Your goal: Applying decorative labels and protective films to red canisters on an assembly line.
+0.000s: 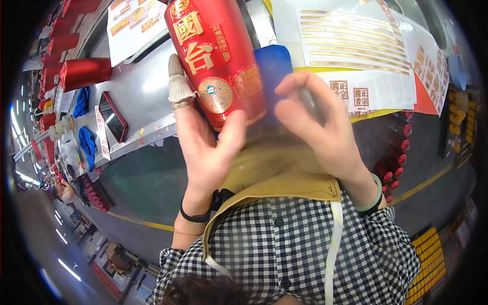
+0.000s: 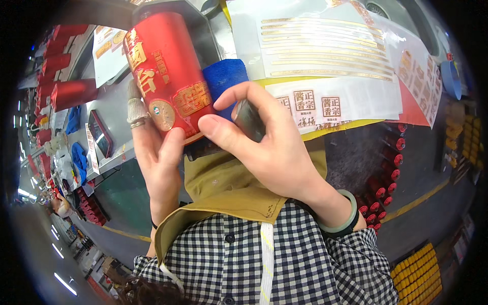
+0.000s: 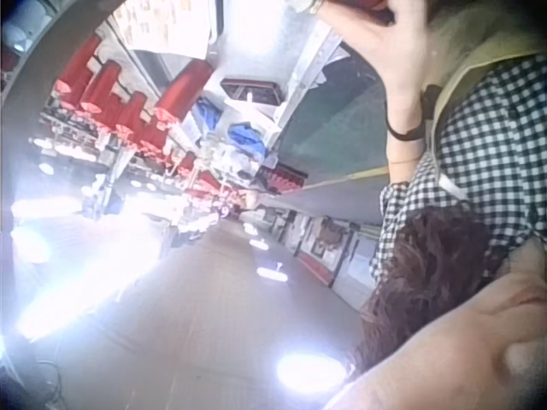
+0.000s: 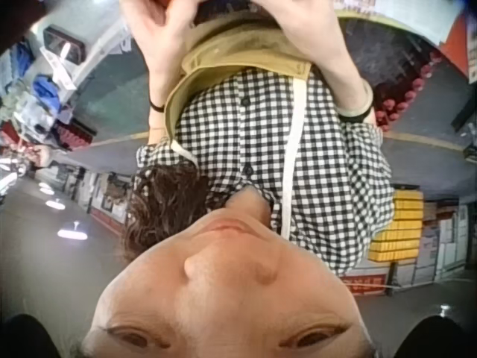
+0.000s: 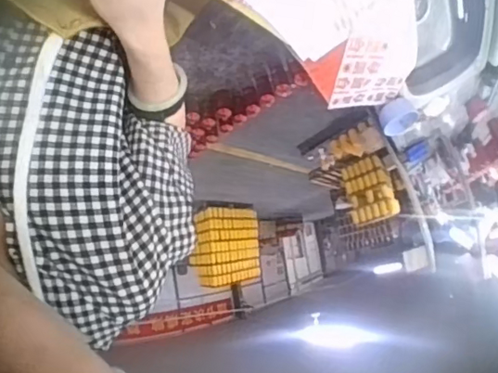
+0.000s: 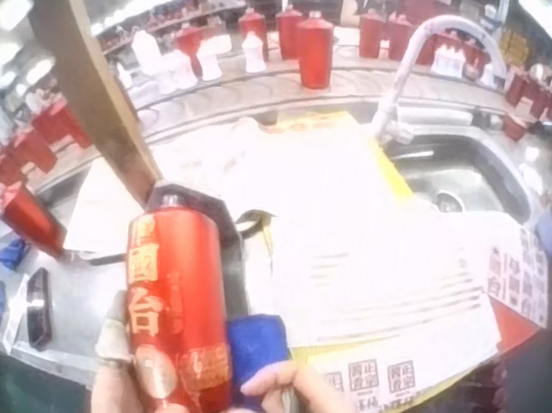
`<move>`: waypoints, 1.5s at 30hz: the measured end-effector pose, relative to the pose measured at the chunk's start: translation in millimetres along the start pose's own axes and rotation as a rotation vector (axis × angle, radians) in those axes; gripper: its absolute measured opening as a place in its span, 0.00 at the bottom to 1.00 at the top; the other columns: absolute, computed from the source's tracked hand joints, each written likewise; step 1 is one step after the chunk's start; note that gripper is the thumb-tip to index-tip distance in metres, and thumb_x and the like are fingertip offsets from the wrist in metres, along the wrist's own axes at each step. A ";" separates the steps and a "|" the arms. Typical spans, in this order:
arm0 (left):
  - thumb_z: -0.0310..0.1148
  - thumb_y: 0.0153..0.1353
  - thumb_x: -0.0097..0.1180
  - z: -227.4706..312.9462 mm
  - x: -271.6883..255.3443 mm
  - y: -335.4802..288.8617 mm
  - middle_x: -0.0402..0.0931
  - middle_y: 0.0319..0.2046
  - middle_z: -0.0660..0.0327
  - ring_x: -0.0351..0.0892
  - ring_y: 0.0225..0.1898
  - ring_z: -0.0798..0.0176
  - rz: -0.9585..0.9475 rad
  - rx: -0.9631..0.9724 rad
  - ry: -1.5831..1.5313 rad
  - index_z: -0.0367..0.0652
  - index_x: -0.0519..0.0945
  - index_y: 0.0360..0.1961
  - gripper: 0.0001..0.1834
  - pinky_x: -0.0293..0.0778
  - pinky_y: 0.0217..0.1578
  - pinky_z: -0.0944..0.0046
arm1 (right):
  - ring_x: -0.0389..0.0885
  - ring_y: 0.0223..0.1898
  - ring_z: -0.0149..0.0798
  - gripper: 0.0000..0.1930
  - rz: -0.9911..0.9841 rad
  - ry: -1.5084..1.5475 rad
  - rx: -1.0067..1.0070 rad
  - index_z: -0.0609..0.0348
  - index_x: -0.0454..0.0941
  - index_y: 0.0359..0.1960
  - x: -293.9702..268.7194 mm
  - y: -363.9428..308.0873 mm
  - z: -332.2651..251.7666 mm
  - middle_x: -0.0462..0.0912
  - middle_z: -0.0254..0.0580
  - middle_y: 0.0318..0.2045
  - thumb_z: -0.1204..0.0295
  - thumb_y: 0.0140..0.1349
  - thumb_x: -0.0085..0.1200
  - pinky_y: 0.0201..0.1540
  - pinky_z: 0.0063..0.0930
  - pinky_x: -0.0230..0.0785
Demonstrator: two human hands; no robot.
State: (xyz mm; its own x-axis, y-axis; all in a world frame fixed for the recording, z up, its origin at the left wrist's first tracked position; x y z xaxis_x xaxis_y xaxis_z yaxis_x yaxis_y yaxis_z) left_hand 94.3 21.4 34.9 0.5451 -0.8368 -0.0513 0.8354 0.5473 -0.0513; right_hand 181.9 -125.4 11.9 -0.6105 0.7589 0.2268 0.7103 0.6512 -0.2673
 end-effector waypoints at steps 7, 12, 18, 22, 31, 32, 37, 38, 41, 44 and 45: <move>0.27 0.73 0.46 -2.1 -9.7 -6.6 0.51 0.77 0.49 0.57 0.75 0.55 -0.015 -0.045 -0.196 0.34 0.41 0.80 0.41 0.56 0.74 0.52 | 0.82 0.34 0.33 0.15 0.056 -0.404 -0.210 0.62 0.76 0.44 11.6 6.6 -23.8 0.83 0.41 0.31 0.69 0.64 0.68 0.39 0.27 0.74; 0.27 0.74 0.44 -1.5 -5.7 -6.6 0.56 0.76 0.50 0.58 0.75 0.54 0.009 -0.033 -0.154 0.36 0.47 0.80 0.37 0.55 0.74 0.54 | 0.86 0.37 0.38 0.15 0.104 -0.339 -0.152 0.63 0.76 0.42 14.8 10.0 -14.1 0.86 0.45 0.34 0.68 0.63 0.69 0.41 0.30 0.76; 0.29 0.76 0.47 -8.4 -6.8 -9.1 0.57 0.75 0.50 0.60 0.74 0.56 -0.042 -0.031 -0.106 0.37 0.47 0.80 0.37 0.57 0.72 0.55 | 0.81 0.32 0.39 0.18 0.097 -0.375 -0.154 0.61 0.75 0.41 21.4 9.5 -17.6 0.83 0.46 0.30 0.64 0.61 0.71 0.38 0.34 0.74; 0.29 0.76 0.46 -8.9 -6.9 -8.4 0.58 0.75 0.50 0.62 0.73 0.55 -0.029 -0.019 -0.116 0.37 0.46 0.80 0.37 0.59 0.72 0.54 | 0.81 0.33 0.44 0.18 0.119 -0.385 -0.049 0.61 0.74 0.40 19.2 12.4 -9.3 0.82 0.49 0.30 0.64 0.61 0.71 0.39 0.36 0.73; 0.38 0.69 0.61 9.6 -22.9 -13.9 0.59 0.74 0.47 0.62 0.73 0.46 0.066 0.483 0.295 0.38 0.60 0.76 0.39 0.60 0.71 0.47 | 0.73 0.34 0.23 0.14 0.044 -0.080 0.017 0.60 0.76 0.44 10.1 11.9 -2.6 0.78 0.29 0.32 0.64 0.70 0.63 0.39 0.22 0.70; 0.38 0.69 0.61 10.9 -27.7 -15.9 0.59 0.74 0.47 0.62 0.73 0.46 0.066 0.484 0.293 0.38 0.60 0.76 0.39 0.60 0.71 0.47 | 0.73 0.34 0.23 0.14 0.045 -0.081 0.015 0.60 0.76 0.44 7.8 11.1 -5.1 0.78 0.29 0.32 0.64 0.70 0.63 0.39 0.22 0.70; 0.38 0.41 0.83 23.6 -0.5 -33.4 0.61 0.71 0.47 0.67 0.68 0.40 -0.021 0.734 1.012 0.46 0.82 0.60 0.41 0.68 0.64 0.47 | 0.74 0.41 0.23 0.19 0.076 -0.097 -0.013 0.61 0.74 0.52 4.9 11.7 -15.3 0.79 0.32 0.37 0.60 0.72 0.62 0.45 0.19 0.69; 0.36 0.40 0.84 24.9 1.9 -34.3 0.61 0.70 0.47 0.67 0.67 0.40 -0.015 0.745 1.042 0.47 0.81 0.61 0.42 0.69 0.63 0.47 | 0.74 0.42 0.23 0.19 0.089 0.042 0.021 0.61 0.74 0.53 4.4 11.7 -13.1 0.80 0.32 0.38 0.59 0.73 0.60 0.47 0.19 0.69; 0.35 0.41 0.83 26.3 9.8 -35.7 0.62 0.70 0.46 0.67 0.66 0.37 -0.007 0.786 1.081 0.48 0.81 0.61 0.42 0.70 0.61 0.44 | 0.72 0.51 0.27 0.17 0.084 0.087 -0.006 0.64 0.72 0.58 -3.0 16.2 -10.2 0.78 0.40 0.49 0.65 0.78 0.50 0.57 0.23 0.65; 0.33 0.43 0.82 24.9 19.3 -39.5 0.62 0.69 0.44 0.66 0.65 0.34 0.024 0.826 1.150 0.46 0.79 0.62 0.41 0.70 0.60 0.43 | 0.70 0.60 0.32 0.16 0.105 0.092 -0.064 0.66 0.70 0.61 -7.5 19.4 -13.8 0.75 0.44 0.56 0.72 0.76 0.48 0.65 0.27 0.60; 0.32 0.44 0.82 26.0 21.1 -38.4 0.62 0.69 0.44 0.66 0.65 0.34 0.061 0.795 1.132 0.45 0.79 0.61 0.40 0.70 0.59 0.43 | 0.70 0.62 0.33 0.17 0.121 -0.014 -0.163 0.67 0.70 0.61 -12.7 20.2 -19.3 0.75 0.45 0.57 0.74 0.75 0.49 0.67 0.29 0.60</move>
State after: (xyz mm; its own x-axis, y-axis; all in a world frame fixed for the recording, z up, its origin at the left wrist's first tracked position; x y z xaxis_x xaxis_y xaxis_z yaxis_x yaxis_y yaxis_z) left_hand 75.6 -17.7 61.7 0.5476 -0.1348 -0.8258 0.8366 0.1068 0.5373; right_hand 210.8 -121.8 21.8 -0.5212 0.8324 0.1886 0.8255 0.5477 -0.1362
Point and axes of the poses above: each hand's wrist, its own y-axis towards the middle knuckle, its own x-axis out of the palm, z = x × y, the point moved 8 cm from there along y, towards the middle knuckle
